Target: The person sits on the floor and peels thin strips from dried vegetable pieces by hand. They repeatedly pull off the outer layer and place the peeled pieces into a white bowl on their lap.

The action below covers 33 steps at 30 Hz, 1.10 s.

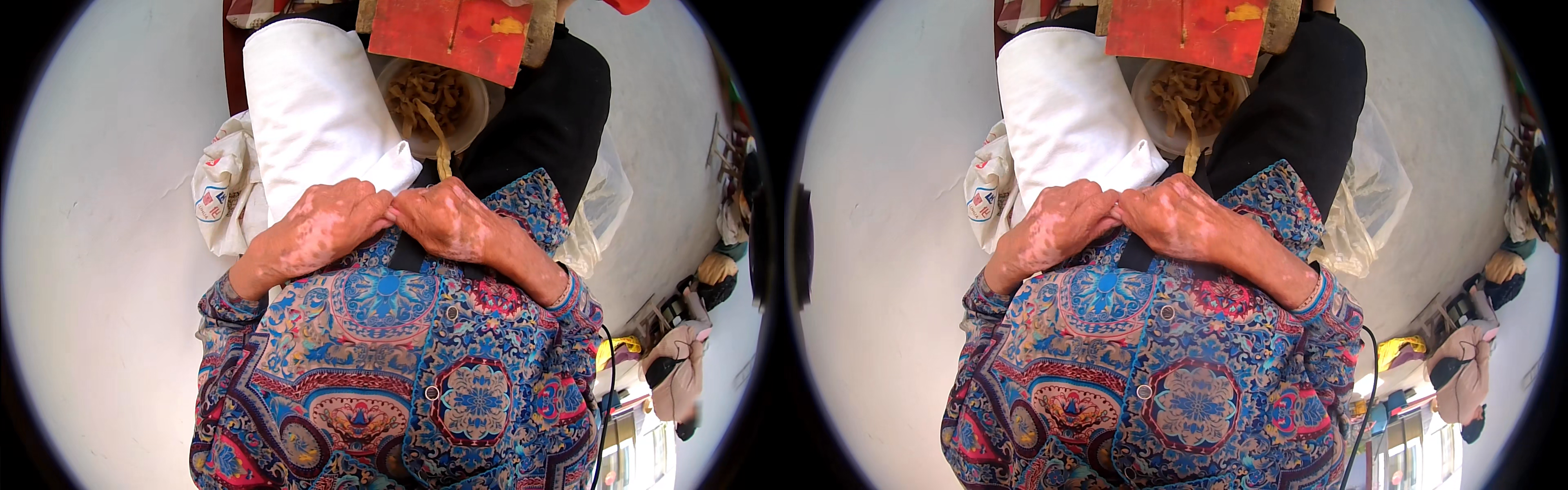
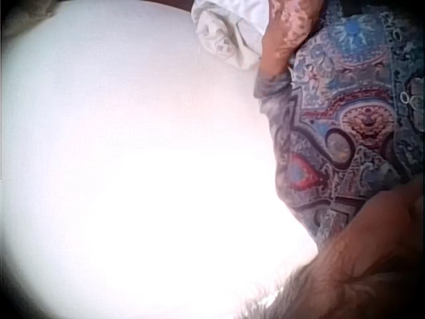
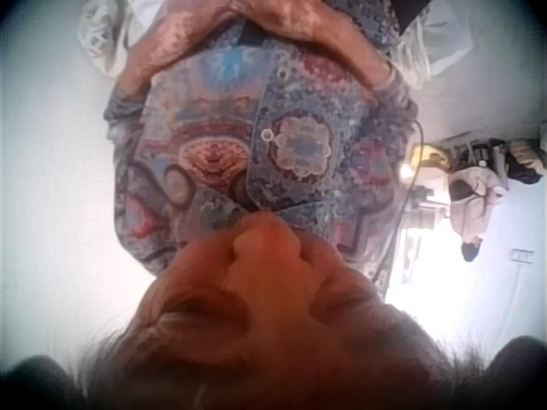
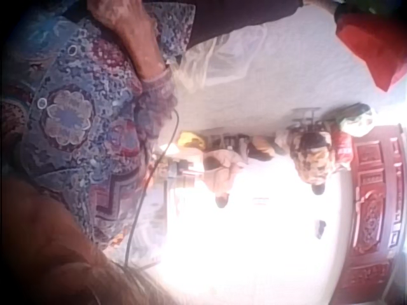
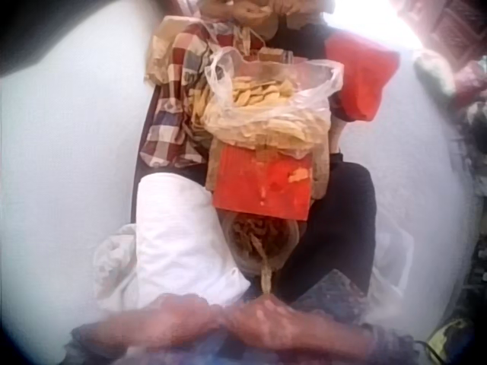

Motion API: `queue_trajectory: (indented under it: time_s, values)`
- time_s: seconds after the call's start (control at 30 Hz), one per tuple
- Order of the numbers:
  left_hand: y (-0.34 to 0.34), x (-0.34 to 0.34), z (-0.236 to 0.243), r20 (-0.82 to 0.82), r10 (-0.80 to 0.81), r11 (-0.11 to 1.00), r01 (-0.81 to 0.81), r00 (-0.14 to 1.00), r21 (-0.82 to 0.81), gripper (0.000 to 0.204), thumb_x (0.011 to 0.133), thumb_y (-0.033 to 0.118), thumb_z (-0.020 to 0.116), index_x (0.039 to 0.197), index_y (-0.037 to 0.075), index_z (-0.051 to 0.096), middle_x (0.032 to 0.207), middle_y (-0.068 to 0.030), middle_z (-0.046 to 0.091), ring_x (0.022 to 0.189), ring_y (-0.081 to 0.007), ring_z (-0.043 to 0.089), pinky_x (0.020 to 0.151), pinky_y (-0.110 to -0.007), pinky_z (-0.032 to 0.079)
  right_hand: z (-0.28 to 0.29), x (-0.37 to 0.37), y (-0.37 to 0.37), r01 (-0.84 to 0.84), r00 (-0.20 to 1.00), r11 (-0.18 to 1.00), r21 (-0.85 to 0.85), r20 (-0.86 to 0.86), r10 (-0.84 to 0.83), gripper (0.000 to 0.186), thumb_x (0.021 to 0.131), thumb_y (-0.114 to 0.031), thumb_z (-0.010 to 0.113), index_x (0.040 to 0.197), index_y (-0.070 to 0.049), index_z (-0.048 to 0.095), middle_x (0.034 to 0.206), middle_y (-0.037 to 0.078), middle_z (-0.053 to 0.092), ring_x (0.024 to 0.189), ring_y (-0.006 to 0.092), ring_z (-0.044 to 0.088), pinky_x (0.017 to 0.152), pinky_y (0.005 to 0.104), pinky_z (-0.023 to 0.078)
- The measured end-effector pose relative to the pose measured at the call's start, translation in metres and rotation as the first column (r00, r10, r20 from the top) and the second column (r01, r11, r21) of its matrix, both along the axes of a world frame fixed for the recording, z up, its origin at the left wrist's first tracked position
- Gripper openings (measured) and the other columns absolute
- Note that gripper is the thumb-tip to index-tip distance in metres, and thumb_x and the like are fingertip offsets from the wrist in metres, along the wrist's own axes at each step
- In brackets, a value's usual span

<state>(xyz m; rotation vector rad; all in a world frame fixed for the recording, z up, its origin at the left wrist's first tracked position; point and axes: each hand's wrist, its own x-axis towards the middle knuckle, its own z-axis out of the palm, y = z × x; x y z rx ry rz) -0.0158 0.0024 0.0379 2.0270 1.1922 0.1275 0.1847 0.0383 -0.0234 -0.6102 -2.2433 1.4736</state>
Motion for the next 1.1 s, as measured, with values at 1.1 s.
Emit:
queue_trajectory:
  time_s: [1.1]
  values:
    - [-0.011, -0.006, 0.003, 0.206, 0.187, 0.972, -0.211, 0.96, 0.101, 0.036, 0.078, -0.008, 0.059, 0.114, -0.003, 0.056, 0.113, -0.0197, 0.06, 0.092, -0.0355, 0.064, 0.072, -0.034, 0.055, 0.025, -0.017, -0.016, 0.19, 0.958, 0.874, -0.448, -0.109, -0.264, 0.02, 0.092, -0.017, 0.054, 0.082, 0.0, 0.055, 0.057, 0.014, 0.051, 0.048, 0.0255, 0.053, 0.045, 0.0346, 0.039]
